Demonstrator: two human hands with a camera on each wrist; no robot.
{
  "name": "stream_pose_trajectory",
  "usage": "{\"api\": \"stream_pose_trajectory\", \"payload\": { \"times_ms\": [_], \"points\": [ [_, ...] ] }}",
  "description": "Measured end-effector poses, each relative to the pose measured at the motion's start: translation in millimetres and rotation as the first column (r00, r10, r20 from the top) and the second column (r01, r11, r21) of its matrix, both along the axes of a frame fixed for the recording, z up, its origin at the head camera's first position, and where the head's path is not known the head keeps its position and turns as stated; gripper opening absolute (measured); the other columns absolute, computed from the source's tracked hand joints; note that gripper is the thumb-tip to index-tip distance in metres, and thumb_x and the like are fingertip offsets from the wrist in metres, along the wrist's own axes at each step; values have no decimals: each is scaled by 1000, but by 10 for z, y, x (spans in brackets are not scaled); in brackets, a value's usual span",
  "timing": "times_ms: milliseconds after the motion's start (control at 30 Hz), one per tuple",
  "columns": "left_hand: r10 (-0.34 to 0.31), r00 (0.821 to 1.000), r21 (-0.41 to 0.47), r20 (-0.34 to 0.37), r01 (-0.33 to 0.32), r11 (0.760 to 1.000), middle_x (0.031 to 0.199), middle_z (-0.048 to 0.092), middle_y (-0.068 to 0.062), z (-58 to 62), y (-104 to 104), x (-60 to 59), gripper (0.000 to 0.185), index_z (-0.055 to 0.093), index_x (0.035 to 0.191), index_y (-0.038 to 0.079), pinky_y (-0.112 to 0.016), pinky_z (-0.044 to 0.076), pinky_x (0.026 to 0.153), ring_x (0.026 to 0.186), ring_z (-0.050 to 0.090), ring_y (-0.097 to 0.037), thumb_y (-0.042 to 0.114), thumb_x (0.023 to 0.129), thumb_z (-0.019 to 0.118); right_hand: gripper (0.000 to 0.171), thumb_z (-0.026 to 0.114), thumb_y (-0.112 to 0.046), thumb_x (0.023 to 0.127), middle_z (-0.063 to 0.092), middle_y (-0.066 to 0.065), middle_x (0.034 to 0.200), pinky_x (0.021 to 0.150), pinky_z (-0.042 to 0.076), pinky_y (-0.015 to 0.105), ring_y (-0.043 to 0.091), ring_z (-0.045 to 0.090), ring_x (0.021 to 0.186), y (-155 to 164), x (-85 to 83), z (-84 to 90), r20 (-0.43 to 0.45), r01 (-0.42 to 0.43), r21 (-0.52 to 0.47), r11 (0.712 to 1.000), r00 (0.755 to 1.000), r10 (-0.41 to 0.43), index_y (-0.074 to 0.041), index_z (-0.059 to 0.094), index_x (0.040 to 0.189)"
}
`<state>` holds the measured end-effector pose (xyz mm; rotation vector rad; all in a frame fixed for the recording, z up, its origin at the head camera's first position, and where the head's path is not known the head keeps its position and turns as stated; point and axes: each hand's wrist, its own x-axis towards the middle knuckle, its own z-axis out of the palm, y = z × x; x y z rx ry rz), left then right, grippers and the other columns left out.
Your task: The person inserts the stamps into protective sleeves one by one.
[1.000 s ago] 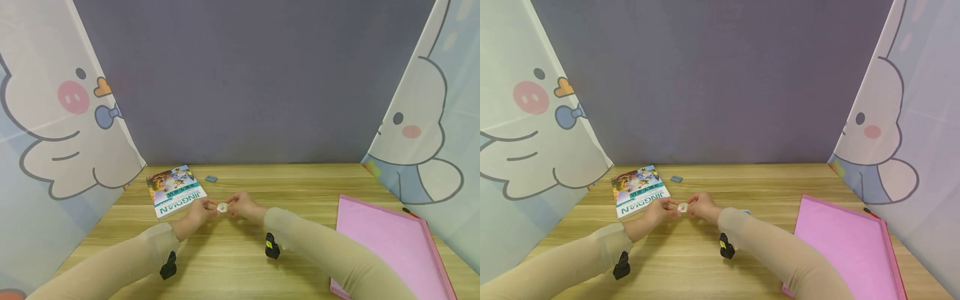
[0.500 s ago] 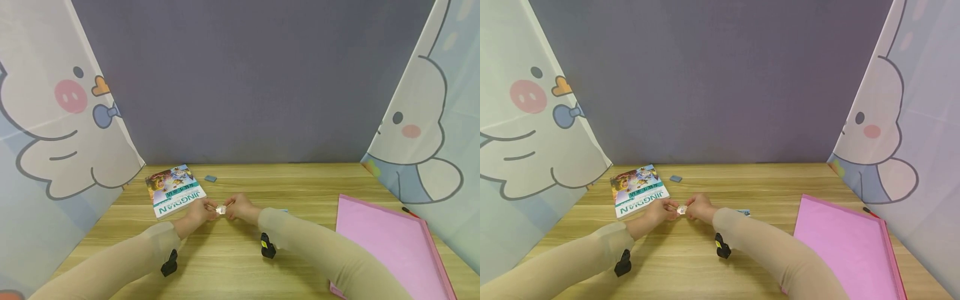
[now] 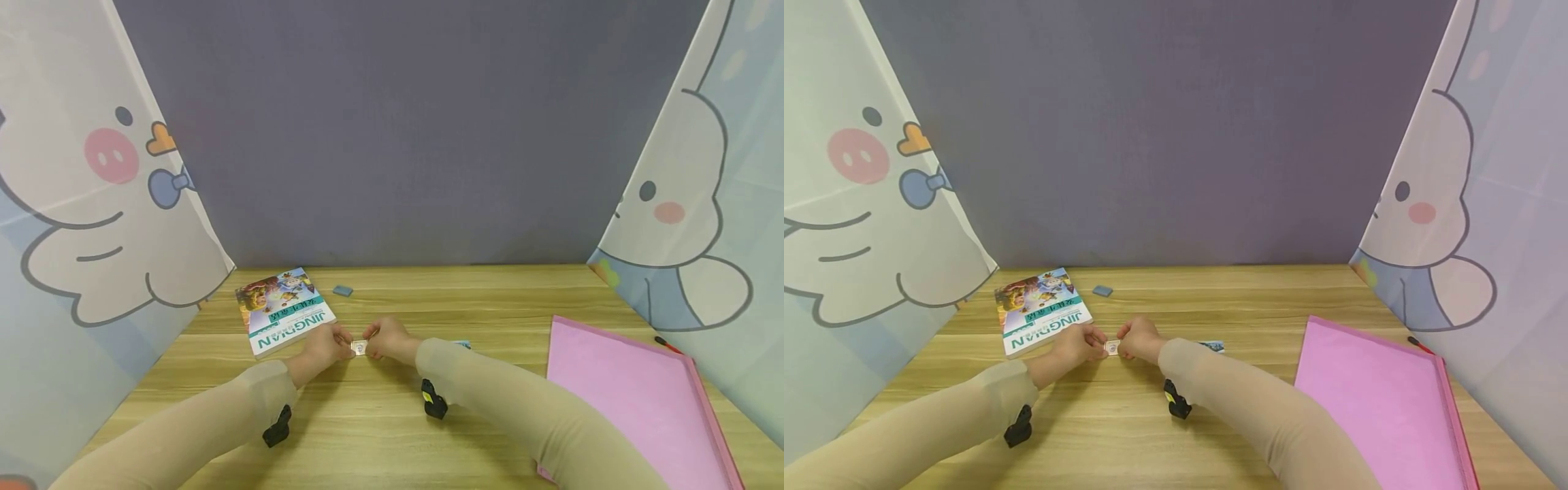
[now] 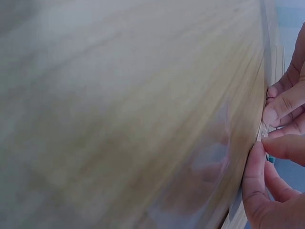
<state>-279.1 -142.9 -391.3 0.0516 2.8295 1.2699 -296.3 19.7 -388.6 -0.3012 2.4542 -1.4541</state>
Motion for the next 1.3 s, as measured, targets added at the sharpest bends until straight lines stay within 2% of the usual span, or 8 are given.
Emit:
{"api": "stream_pose_trajectory", "payload": {
  "times_ms": [267,533,667,767,867,967,1133,1300],
  "points": [
    [9,1000,-10,12,-9,1000,76,65,-8,8,0,-4,20,68,89,-1,-20,48,54,62,57,-11,-2,74,80,25,66,12,73,63,9,78,59,57,24,13,58,59,17,9,15,1,-23,-1,1000,1000,23,7,65,98],
    [27,999,45,20,-28,999,70,61,-6,-24,-3,-10,19,67,90,-3,-19,46,51,58,54,-10,-6,74,79,17,67,9,76,61,6,78,61,58,26,14,59,62,8,-3,-17,-12,-30,22,999,999,31,6,66,93],
    [24,999,82,26,-26,996,70,59,-6,-29,-10,-7,18,67,90,-4,-20,49,52,59,55,-11,-6,75,77,18,67,8,76,62,6,79,61,58,26,14,60,62,12,5,-8,-14,-34,21,999,999,35,6,67,94],
    [14,1000,101,27,-17,995,73,61,-9,-24,-17,2,17,66,91,-5,-23,53,55,60,58,-13,-7,77,75,21,65,9,76,62,7,82,61,57,26,14,59,62,38,5,6,5,-35,-11,999,999,35,8,66,96],
    [15,1000,93,13,-16,996,76,64,-12,-24,-21,13,13,67,92,-5,-26,55,57,62,61,-15,-5,81,73,23,65,7,79,62,8,87,62,57,27,16,60,64,85,-14,31,41,-43,-50,998,998,45,8,65,103],
    [30,1000,93,-2,-30,995,80,67,-13,-21,-4,19,12,67,95,-4,-28,57,59,63,64,-16,-1,84,71,28,63,4,83,63,10,92,66,58,29,18,63,70,148,-41,75,40,-55,-64,996,998,57,8,64,110],
    [18,1000,115,-19,-16,993,86,68,-14,11,91,52,20,66,104,-5,-31,58,61,66,65,-18,5,87,71,31,62,2,85,64,13,98,71,58,34,23,65,79,283,-73,156,12,-53,-47,997,999,53,6,63,116],
    [-7,999,136,-34,12,991,86,66,-13,45,255,145,32,63,111,-8,-31,58,57,60,64,-20,4,84,74,34,62,3,84,64,12,92,71,58,34,23,63,79,425,-91,167,-14,-47,-42,998,999,47,7,61,118]
  ]
}}
